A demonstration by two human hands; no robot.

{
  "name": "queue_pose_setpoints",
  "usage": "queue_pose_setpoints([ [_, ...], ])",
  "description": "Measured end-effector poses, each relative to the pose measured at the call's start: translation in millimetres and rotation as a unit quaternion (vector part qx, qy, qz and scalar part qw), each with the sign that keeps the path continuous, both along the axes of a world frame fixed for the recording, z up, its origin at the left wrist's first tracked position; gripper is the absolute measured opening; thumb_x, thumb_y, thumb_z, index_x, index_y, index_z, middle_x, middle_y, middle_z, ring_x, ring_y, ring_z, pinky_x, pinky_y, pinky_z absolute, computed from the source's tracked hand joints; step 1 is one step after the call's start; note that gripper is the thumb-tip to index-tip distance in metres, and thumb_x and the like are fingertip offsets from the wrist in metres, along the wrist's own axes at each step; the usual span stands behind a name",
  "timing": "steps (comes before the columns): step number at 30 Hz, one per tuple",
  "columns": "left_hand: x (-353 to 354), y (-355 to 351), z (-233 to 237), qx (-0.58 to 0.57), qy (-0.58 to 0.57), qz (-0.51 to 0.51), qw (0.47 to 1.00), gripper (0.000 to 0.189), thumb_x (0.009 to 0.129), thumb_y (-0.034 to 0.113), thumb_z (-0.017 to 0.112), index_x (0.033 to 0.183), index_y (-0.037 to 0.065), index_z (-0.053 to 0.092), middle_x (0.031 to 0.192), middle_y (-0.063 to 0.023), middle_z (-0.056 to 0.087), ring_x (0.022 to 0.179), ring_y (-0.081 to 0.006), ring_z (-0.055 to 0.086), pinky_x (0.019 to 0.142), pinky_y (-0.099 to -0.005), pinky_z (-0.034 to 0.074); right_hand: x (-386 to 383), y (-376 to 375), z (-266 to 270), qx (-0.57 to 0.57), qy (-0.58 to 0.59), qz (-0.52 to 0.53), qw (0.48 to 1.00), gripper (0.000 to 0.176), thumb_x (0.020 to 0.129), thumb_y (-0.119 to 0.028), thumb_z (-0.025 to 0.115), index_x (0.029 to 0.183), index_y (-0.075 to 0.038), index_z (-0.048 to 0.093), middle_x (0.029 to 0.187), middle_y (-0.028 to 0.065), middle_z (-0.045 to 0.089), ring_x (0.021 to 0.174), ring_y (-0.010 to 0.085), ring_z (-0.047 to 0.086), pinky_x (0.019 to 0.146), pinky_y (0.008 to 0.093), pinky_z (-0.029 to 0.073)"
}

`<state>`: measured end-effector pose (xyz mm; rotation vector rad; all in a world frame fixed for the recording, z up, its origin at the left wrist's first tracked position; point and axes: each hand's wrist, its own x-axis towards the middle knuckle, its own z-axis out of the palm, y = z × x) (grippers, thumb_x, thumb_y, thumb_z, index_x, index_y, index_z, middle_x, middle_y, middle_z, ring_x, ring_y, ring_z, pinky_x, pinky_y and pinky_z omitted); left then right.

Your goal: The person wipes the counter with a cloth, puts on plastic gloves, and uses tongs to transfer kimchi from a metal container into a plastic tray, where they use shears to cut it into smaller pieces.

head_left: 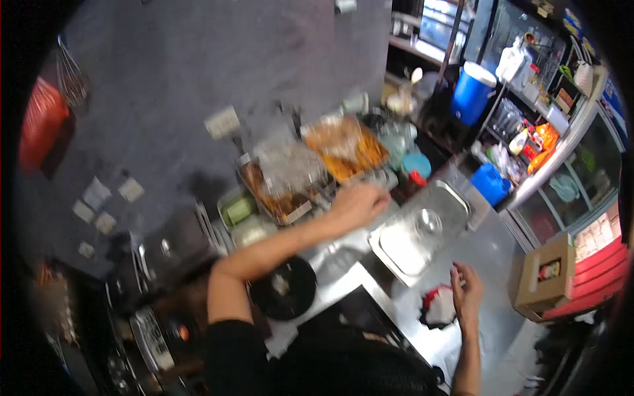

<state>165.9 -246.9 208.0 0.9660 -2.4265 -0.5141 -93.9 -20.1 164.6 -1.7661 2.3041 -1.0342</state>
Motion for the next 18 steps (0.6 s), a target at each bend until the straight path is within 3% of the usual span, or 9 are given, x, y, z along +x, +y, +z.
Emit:
queue_pose_setpoints([
  [1, 12, -1, 9, -0.035, -0.03, 0.021, 0.999, 0.02, 0.087, 0.025, 0.062, 0.098, 0.011, 0.07, 0.092, -0.0119, 0.069, 0.083, -0.0305, 0.066, 0.072, -0.0419, 0.052, 5, -17, 4, -0.033, -0.013, -0.003, 0.999, 0.02, 0.088, -0.017, 0.064, 0.105, -0.006, 0.068, 0.087, 0.0116, 0.064, 0.068, 0.0243, 0.062, 0.062, 0.034, 0.048],
  [3, 35, -14, 16, -0.032, 0.01, 0.028, 0.999, 0.022, 0.088, 0.025, 0.062, 0.101, 0.01, 0.069, 0.093, -0.0125, 0.068, 0.084, -0.0292, 0.066, 0.073, -0.041, 0.051, 17, -36, 15, 0.015, -0.012, 0.025, 1.0, 0.02, 0.087, -0.017, 0.064, 0.104, -0.007, 0.068, 0.086, 0.0117, 0.064, 0.069, 0.0251, 0.062, 0.063, 0.0362, 0.048],
  [6, 70, -28, 42, -0.05, 0.001, 0.068, 0.996, 0.021, 0.088, 0.024, 0.062, 0.102, 0.011, 0.069, 0.095, -0.0108, 0.069, 0.085, -0.0276, 0.066, 0.074, -0.0389, 0.052, 39, -69, 28, -0.045, 0.004, 0.07, 0.997, 0.019, 0.087, -0.018, 0.064, 0.104, -0.008, 0.068, 0.087, 0.012, 0.063, 0.071, 0.0257, 0.063, 0.064, 0.0377, 0.048],
  [8, 90, -28, 52, -0.057, -0.05, 0.157, 0.985, 0.021, 0.088, 0.023, 0.062, 0.104, 0.012, 0.069, 0.097, -0.0077, 0.069, 0.084, -0.0254, 0.067, 0.075, -0.0359, 0.053, 43, -87, 28, -0.08, 0.058, 0.113, 0.989, 0.019, 0.087, -0.017, 0.063, 0.104, -0.009, 0.068, 0.086, 0.0121, 0.062, 0.073, 0.0294, 0.062, 0.064, 0.0397, 0.048],
  [11, 120, -34, 65, -0.108, -0.054, 0.178, 0.977, 0.022, 0.087, 0.024, 0.065, 0.106, 0.015, 0.07, 0.1, -0.006, 0.071, 0.083, -0.0207, 0.07, 0.073, -0.0339, 0.054, 58, -108, 30, -0.111, 0.058, 0.151, 0.981, 0.018, 0.087, -0.016, 0.063, 0.104, -0.01, 0.068, 0.084, 0.0121, 0.061, 0.072, 0.0311, 0.06, 0.062, 0.041, 0.047],
  [18, 142, -62, 68, -0.129, -0.093, 0.242, 0.957, 0.019, 0.087, 0.016, 0.062, 0.103, 0.011, 0.07, 0.095, -0.0106, 0.07, 0.085, -0.0271, 0.069, 0.071, -0.0392, 0.052, 64, -138, 38, -0.073, 0.077, 0.187, 0.977, 0.02, 0.088, -0.019, 0.062, 0.105, -0.012, 0.068, 0.086, 0.0106, 0.062, 0.072, 0.0299, 0.063, 0.061, 0.0404, 0.049],
])
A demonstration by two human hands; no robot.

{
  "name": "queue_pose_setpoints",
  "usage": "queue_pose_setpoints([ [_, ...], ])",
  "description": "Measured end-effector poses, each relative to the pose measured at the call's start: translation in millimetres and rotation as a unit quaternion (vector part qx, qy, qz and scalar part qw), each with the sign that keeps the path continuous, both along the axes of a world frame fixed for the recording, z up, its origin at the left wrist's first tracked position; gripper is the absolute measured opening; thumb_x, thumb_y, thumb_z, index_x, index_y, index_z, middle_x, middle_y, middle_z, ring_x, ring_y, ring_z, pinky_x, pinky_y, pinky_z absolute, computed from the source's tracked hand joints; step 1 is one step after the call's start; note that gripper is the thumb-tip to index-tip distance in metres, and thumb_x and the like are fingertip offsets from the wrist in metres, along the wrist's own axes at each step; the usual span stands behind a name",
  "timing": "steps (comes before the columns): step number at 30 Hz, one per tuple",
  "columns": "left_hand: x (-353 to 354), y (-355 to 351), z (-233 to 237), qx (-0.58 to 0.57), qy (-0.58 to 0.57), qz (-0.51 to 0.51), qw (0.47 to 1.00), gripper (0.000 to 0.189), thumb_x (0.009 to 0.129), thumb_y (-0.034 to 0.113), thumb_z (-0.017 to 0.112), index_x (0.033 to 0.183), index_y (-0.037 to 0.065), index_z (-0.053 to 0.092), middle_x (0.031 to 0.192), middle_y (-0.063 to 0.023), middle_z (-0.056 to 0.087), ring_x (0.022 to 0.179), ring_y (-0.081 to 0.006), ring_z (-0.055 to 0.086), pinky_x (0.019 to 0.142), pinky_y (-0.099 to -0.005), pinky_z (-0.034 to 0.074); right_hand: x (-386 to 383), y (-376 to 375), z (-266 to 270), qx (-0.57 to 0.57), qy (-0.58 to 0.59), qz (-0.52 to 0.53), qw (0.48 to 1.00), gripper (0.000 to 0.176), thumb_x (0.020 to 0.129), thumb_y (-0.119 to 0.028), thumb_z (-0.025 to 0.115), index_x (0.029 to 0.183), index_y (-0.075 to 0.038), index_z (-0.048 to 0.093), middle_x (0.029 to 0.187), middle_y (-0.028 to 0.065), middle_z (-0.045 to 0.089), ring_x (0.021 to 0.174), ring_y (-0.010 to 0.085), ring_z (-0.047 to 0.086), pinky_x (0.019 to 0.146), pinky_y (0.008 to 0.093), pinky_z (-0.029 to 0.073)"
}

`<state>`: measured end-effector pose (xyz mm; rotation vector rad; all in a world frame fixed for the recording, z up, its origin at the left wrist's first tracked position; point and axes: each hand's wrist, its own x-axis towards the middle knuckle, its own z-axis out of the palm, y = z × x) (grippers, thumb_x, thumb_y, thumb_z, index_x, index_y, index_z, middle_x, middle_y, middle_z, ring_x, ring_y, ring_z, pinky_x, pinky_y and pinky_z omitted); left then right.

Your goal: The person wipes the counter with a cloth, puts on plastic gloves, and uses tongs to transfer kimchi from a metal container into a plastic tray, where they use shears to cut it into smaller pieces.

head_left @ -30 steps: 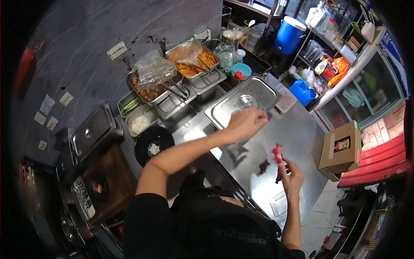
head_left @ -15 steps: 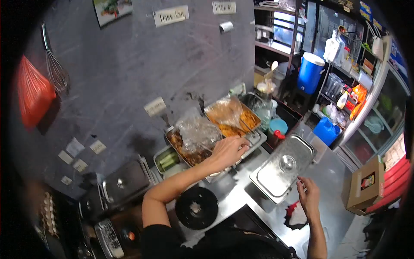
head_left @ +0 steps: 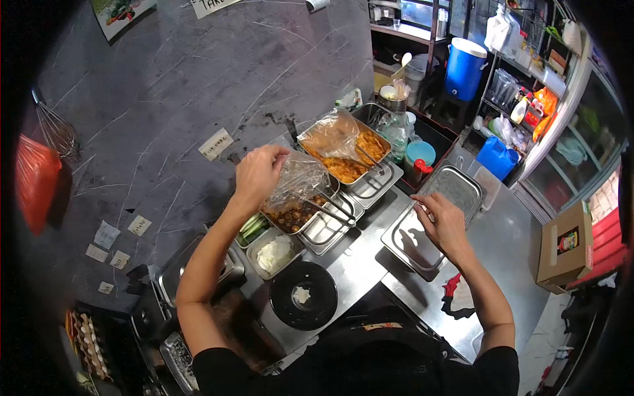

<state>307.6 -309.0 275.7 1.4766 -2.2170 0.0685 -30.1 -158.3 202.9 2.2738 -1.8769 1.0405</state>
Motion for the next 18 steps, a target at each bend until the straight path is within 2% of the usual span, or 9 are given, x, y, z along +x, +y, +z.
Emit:
queue_pose_setpoints([
  [4, -21, -19, -21, 0.003, 0.014, -0.017, 1.0, 0.018, 0.087, 0.015, 0.061, 0.101, 0.01, 0.071, 0.094, -0.0107, 0.07, 0.085, -0.0283, 0.069, 0.072, -0.0396, 0.052, -14, -16, 1, 0.007, 0.002, 0.008, 1.0, 0.019, 0.088, -0.019, 0.062, 0.105, -0.012, 0.068, 0.085, 0.01, 0.062, 0.072, 0.0297, 0.063, 0.061, 0.0403, 0.049],
  [8, -48, -33, -43, -0.02, -0.027, -0.022, 0.999, 0.018, 0.084, 0.013, 0.061, 0.099, 0.01, 0.071, 0.092, -0.0124, 0.07, 0.083, -0.0314, 0.067, 0.071, -0.042, 0.052, -31, -43, -7, -0.03, -0.008, 0.046, 0.998, 0.018, 0.087, -0.019, 0.062, 0.104, -0.013, 0.068, 0.085, 0.0088, 0.062, 0.071, 0.0286, 0.063, 0.059, 0.0398, 0.049],
  [16, -80, -36, -17, 0.018, -0.093, 0.005, 0.996, 0.018, 0.084, 0.014, 0.06, 0.098, 0.008, 0.069, 0.091, -0.0138, 0.066, 0.089, -0.0336, 0.062, 0.076, -0.0456, 0.049, -51, -77, -13, -0.034, -0.023, 0.076, 0.996, 0.017, 0.086, -0.017, 0.062, 0.101, -0.011, 0.067, 0.086, 0.009, 0.061, 0.072, 0.0291, 0.063, 0.06, 0.0411, 0.051],
  [18, -87, -59, -21, -0.017, -0.049, -0.062, 0.997, 0.017, 0.085, 0.012, 0.058, 0.097, 0.007, 0.069, 0.092, -0.0153, 0.065, 0.092, -0.0343, 0.061, 0.077, -0.0464, 0.048, -57, -95, -12, -0.038, 0.002, 0.077, 0.996, 0.018, 0.086, -0.018, 0.062, 0.102, -0.01, 0.067, 0.087, 0.0101, 0.061, 0.075, 0.0304, 0.063, 0.061, 0.0411, 0.051],
])
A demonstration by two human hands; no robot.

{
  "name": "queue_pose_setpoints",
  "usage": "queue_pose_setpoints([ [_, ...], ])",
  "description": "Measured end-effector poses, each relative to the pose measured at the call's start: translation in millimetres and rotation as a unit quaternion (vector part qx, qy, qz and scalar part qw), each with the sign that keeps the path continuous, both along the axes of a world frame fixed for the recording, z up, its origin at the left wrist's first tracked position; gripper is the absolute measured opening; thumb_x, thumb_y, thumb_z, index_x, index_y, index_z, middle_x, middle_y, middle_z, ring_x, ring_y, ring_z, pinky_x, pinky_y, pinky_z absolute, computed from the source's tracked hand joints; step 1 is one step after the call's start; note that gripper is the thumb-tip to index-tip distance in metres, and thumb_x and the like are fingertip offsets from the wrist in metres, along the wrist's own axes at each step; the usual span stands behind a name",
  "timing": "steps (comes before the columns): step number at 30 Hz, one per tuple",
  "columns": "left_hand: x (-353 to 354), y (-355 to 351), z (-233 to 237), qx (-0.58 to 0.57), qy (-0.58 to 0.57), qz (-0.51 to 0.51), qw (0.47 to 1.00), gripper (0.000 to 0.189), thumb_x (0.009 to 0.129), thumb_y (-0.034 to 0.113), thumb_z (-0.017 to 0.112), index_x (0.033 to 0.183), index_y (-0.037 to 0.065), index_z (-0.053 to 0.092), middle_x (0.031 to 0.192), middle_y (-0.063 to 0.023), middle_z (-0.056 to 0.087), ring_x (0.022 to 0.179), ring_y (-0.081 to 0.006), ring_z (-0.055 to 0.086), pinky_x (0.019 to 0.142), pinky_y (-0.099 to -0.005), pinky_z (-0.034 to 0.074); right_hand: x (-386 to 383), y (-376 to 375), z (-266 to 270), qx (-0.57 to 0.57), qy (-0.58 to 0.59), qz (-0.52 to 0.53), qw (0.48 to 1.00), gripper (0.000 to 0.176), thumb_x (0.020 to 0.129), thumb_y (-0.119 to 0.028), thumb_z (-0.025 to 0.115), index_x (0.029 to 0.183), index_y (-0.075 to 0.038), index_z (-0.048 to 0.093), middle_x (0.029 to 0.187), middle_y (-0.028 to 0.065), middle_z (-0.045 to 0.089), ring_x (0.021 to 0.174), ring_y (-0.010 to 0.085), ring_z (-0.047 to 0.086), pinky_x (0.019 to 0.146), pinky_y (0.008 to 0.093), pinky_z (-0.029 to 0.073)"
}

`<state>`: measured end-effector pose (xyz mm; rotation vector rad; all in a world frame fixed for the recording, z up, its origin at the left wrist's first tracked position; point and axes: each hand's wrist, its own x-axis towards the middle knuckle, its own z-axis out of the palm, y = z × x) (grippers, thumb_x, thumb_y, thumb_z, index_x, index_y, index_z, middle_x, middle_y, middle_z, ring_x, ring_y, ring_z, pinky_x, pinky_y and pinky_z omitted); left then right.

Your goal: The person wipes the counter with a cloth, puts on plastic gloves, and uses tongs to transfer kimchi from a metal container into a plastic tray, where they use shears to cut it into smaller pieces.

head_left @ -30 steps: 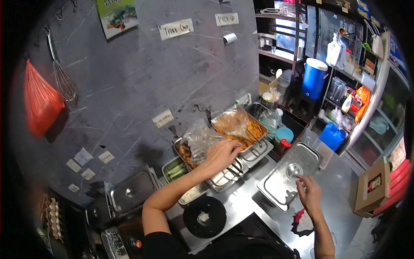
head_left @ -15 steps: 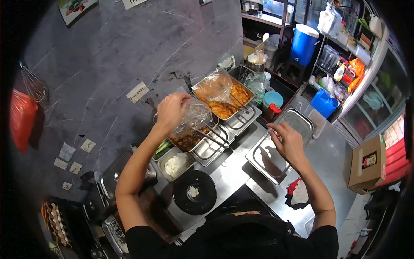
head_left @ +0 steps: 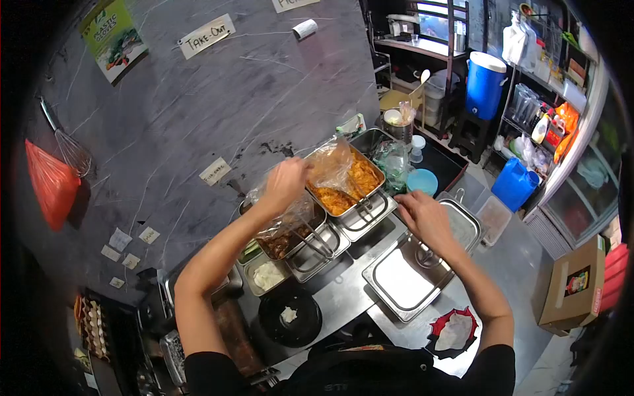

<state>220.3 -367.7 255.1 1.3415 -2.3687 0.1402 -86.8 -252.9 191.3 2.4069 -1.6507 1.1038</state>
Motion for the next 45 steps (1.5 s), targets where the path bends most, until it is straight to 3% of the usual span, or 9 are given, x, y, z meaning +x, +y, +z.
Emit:
queue_pose_setpoints([
  [7, -88, -133, -45, -0.101, -0.065, -0.103, 0.987, 0.019, 0.083, 0.008, 0.055, 0.092, 0.003, 0.07, 0.092, -0.0183, 0.068, 0.089, -0.035, 0.065, 0.078, -0.0448, 0.052, -10, -73, 6, -0.055, 0.02, 0.006, 0.998, 0.018, 0.085, -0.018, 0.063, 0.1, -0.009, 0.068, 0.087, 0.0123, 0.06, 0.077, 0.0308, 0.063, 0.06, 0.0418, 0.05],
  [9, -116, -168, -63, -0.032, -0.118, 0.019, 0.992, 0.018, 0.084, 0.009, 0.055, 0.088, 0.004, 0.071, 0.091, -0.0183, 0.069, 0.087, -0.0344, 0.068, 0.076, -0.0437, 0.054, -21, -84, 13, -0.052, 0.017, -0.002, 0.998, 0.018, 0.085, -0.018, 0.063, 0.1, -0.01, 0.068, 0.087, 0.0116, 0.061, 0.077, 0.0308, 0.064, 0.061, 0.0418, 0.052],
  [12, -141, -212, -88, -0.039, -0.145, 0.105, 0.983, 0.018, 0.084, 0.01, 0.056, 0.086, 0.007, 0.073, 0.089, -0.0172, 0.07, 0.086, -0.0321, 0.07, 0.073, -0.0434, 0.056, -46, -103, 13, -0.041, 0.037, -0.033, 0.998, 0.018, 0.085, -0.018, 0.063, 0.1, -0.01, 0.069, 0.091, 0.0105, 0.063, 0.076, 0.0308, 0.065, 0.064, 0.042, 0.054],
  [18, -156, -264, -115, -0.097, -0.207, 0.103, 0.968, 0.019, 0.087, 0.014, 0.055, 0.083, 0.009, 0.073, 0.086, -0.0128, 0.072, 0.079, -0.0286, 0.071, 0.064, -0.041, 0.056, -82, -144, -1, -0.004, 0.055, -0.047, 0.997, 0.019, 0.085, -0.019, 0.062, 0.1, -0.01, 0.069, 0.094, 0.0124, 0.063, 0.077, 0.0315, 0.065, 0.064, 0.0424, 0.053],
  [20, -158, -273, -120, -0.153, -0.22, 0.091, 0.959, 0.015, 0.084, 0.016, 0.06, 0.081, 0.01, 0.074, 0.082, -0.0087, 0.072, 0.074, -0.0257, 0.071, 0.06, -0.0399, 0.055, -83, -157, -6, -0.011, 0.061, -0.042, 0.997, 0.019, 0.085, -0.019, 0.062, 0.1, -0.01, 0.069, 0.094, 0.0129, 0.063, 0.077, 0.0317, 0.065, 0.064, 0.0428, 0.053],
  [24, -161, -284, -124, -0.137, -0.243, 0.092, 0.956, 0.013, 0.081, 0.015, 0.062, 0.08, 0.011, 0.074, 0.08, -0.0081, 0.071, 0.074, -0.0256, 0.071, 0.059, -0.0394, 0.055, -77, -188, -14, 0.002, 0.046, -0.026, 0.999, 0.019, 0.087, -0.02, 0.061, 0.1, -0.01, 0.069, 0.093, 0.0121, 0.062, 0.079, 0.0314, 0.064, 0.066, 0.043, 0.052],
  [33, -142, -284, -114, -0.12, -0.271, 0.042, 0.954, 0.013, 0.079, 0.008, 0.059, 0.079, 0.006, 0.071, 0.078, -0.0146, 0.07, 0.076, -0.0297, 0.07, 0.06, -0.0421, 0.055, -48, -277, -24, -0.025, 0.005, 0.021, 0.999, 0.02, 0.086, -0.018, 0.057, 0.093, -0.004, 0.069, 0.089, 0.0197, 0.065, 0.083, 0.037, 0.065, 0.072, 0.0468, 0.052],
  [36, -134, -283, -106, -0.117, -0.187, 0.006, 0.975, 0.014, 0.082, 0.008, 0.055, 0.082, 0.0, 0.067, 0.082, -0.021, 0.068, 0.077, -0.0389, 0.067, 0.066, -0.0489, 0.054, -35, -310, -35, -0.037, -0.006, 0.033, 0.999, 0.018, 0.082, -0.009, 0.053, 0.089, -0.001, 0.067, 0.088, 0.0223, 0.067, 0.086, 0.0387, 0.065, 0.075, 0.0486, 0.052],
  [45, -122, -270, -92, -0.015, -0.057, 0.002, 0.998, 0.014, 0.085, 0.009, 0.056, 0.095, 0.0, 0.053, 0.085, -0.0261, 0.064, 0.084, -0.0462, 0.062, 0.07, -0.0531, 0.049, 9, -379, -66, 0.066, -0.044, 0.098, 0.992, 0.023, 0.081, -0.002, 0.051, 0.098, 0.001, 0.065, 0.095, 0.0265, 0.066, 0.095, 0.0402, 0.064, 0.081, 0.0481, 0.051],
])
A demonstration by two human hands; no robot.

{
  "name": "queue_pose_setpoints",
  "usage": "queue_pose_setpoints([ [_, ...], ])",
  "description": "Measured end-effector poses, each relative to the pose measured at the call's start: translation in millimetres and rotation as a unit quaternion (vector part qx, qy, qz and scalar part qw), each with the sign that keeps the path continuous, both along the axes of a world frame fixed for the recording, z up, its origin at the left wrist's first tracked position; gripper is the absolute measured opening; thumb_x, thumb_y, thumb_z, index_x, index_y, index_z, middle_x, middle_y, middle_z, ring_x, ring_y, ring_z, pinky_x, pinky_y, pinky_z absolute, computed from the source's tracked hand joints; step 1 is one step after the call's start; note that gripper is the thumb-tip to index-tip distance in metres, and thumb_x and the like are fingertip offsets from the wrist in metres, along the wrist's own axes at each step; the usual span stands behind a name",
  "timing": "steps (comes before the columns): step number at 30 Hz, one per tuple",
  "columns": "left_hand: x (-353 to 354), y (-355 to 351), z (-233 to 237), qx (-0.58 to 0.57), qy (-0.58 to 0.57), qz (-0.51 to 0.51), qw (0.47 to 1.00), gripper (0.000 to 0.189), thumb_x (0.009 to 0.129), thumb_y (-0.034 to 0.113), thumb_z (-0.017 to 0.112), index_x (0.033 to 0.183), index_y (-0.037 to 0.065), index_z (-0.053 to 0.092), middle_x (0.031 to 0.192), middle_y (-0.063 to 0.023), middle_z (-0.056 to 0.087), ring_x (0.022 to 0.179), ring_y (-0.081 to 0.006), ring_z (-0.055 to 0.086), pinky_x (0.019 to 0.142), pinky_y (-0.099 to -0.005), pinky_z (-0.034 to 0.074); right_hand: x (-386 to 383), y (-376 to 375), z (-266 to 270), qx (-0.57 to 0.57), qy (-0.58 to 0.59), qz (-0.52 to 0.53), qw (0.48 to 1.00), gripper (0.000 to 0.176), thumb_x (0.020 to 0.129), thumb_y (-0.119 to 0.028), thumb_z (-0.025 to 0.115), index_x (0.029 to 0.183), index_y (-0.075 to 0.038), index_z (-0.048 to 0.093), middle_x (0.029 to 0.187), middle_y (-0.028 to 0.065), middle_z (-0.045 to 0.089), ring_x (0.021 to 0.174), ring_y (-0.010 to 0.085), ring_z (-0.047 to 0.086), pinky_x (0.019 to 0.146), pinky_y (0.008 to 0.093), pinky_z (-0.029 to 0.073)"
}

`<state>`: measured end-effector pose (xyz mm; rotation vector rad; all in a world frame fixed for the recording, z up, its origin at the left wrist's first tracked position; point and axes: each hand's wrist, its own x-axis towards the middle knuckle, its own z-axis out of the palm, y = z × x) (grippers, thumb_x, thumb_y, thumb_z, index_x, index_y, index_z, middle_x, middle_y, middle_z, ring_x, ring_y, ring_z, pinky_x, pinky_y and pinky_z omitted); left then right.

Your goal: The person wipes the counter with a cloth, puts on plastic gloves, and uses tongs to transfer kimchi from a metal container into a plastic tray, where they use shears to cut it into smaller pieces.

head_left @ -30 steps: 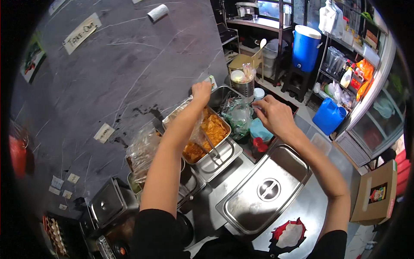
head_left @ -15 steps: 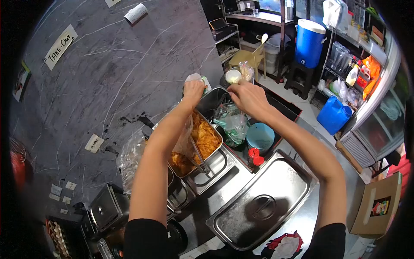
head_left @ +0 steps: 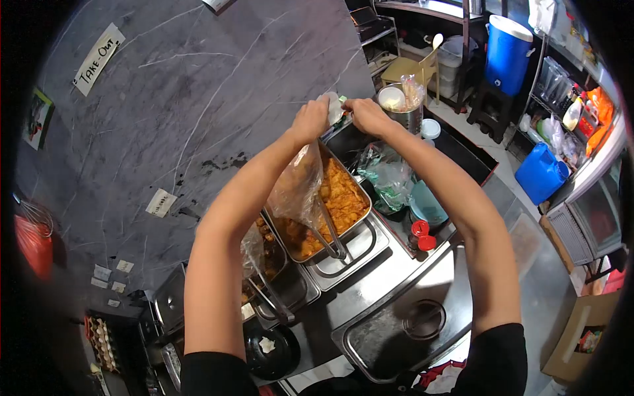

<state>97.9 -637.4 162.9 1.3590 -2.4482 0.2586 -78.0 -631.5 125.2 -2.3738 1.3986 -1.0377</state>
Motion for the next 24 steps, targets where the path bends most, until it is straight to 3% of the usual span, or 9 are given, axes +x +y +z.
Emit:
queue_pose_setpoints([
  [2, 2, -4, 1, 0.023, 0.016, -0.009, 1.0, 0.014, 0.086, 0.011, 0.057, 0.095, 0.0, 0.052, 0.085, -0.0257, 0.064, 0.085, -0.0466, 0.061, 0.071, -0.0529, 0.048, 8, -9, -5, 0.013, -0.018, 0.013, 1.0, 0.027, 0.082, -0.002, 0.05, 0.104, 0.001, 0.064, 0.099, 0.0273, 0.065, 0.097, 0.04, 0.064, 0.082, 0.048, 0.051],
  [5, 1, 5, 12, 0.055, 0.049, -0.012, 0.997, 0.015, 0.087, 0.012, 0.056, 0.096, 0.002, 0.051, 0.087, -0.0241, 0.064, 0.086, -0.0461, 0.06, 0.071, -0.0524, 0.047, 10, -4, 11, 0.142, 0.074, -0.012, 0.987, 0.047, 0.084, -0.006, 0.053, 0.131, -0.008, 0.05, 0.114, 0.0221, 0.064, 0.107, 0.0364, 0.062, 0.088, 0.0479, 0.049],
  [8, 1, 9, 15, 0.043, 0.038, -0.031, 0.998, 0.012, 0.087, 0.011, 0.056, 0.096, 0.003, 0.053, 0.089, -0.0224, 0.064, 0.087, -0.0445, 0.06, 0.072, -0.0511, 0.047, 6, -1, 18, 0.16, 0.148, 0.024, 0.976, 0.042, 0.084, -0.008, 0.054, 0.126, -0.014, 0.055, 0.121, 0.0162, 0.062, 0.112, 0.0352, 0.059, 0.091, 0.0456, 0.048],
  [9, 2, 8, 18, 0.016, 0.012, -0.058, 0.998, 0.011, 0.087, 0.01, 0.055, 0.095, 0.003, 0.054, 0.09, -0.0218, 0.064, 0.087, -0.0437, 0.06, 0.072, -0.0502, 0.047, 10, -5, 11, 0.106, 0.162, 0.029, 0.981, 0.039, 0.084, -0.01, 0.056, 0.123, -0.018, 0.057, 0.127, 0.0108, 0.059, 0.115, 0.0331, 0.057, 0.092, 0.0436, 0.048],
  [12, 4, 7, 26, -0.004, -0.037, -0.069, 0.997, 0.009, 0.086, 0.009, 0.055, 0.092, 0.002, 0.058, 0.093, -0.0197, 0.063, 0.089, -0.0417, 0.06, 0.073, -0.0478, 0.048, 18, -14, -7, 0.02, 0.1, -0.01, 0.995, 0.039, 0.085, -0.011, 0.057, 0.123, -0.018, 0.057, 0.128, 0.0088, 0.057, 0.116, 0.0301, 0.056, 0.093, 0.0428, 0.048],
  [13, 6, 7, 28, -0.005, -0.038, -0.067, 0.997, 0.009, 0.086, 0.009, 0.055, 0.092, 0.002, 0.058, 0.093, -0.0197, 0.063, 0.089, -0.0417, 0.06, 0.073, -0.0478, 0.048, 20, -18, -13, -0.059, 0.079, 0.013, 0.995, 0.034, 0.086, -0.014, 0.059, 0.119, -0.02, 0.059, 0.119, 0.0106, 0.062, 0.11, 0.0285, 0.06, 0.091, 0.0438, 0.049],
  [14, 7, 7, 30, -0.003, -0.038, -0.07, 0.997, 0.01, 0.086, 0.009, 0.056, 0.091, 0.001, 0.059, 0.093, -0.0191, 0.063, 0.089, -0.0408, 0.06, 0.074, -0.0472, 0.048, 21, -25, -16, -0.06, 0.078, 0.015, 0.995, 0.034, 0.086, -0.014, 0.059, 0.119, -0.02, 0.059, 0.119, 0.0106, 0.062, 0.11, 0.0285, 0.06, 0.091, 0.0438, 0.049],
  [20, 22, 14, 34, 0.004, 0.01, -0.068, 0.998, 0.012, 0.083, 0.009, 0.057, 0.092, 0.001, 0.061, 0.094, -0.0187, 0.063, 0.091, -0.0396, 0.06, 0.077, -0.0454, 0.048, 25, -41, -18, 0.097, 0.103, 0.081, 0.987, 0.029, 0.087, -0.027, 0.065, 0.116, -0.031, 0.065, 0.105, 0.0096, 0.067, 0.102, 0.0258, 0.064, 0.088, 0.0396, 0.05],
  [24, 31, 13, 31, -0.006, 0.059, -0.055, 0.997, 0.014, 0.083, 0.008, 0.058, 0.094, 0.0, 0.062, 0.095, -0.0185, 0.063, 0.088, -0.038, 0.061, 0.076, -0.0421, 0.048, 30, -36, -13, 0.13, 0.158, 0.034, 0.978, 0.031, 0.087, -0.033, 0.064, 0.118, -0.036, 0.065, 0.125, 0.005, 0.06, 0.114, 0.0271, 0.059, 0.094, 0.0407, 0.048],
])
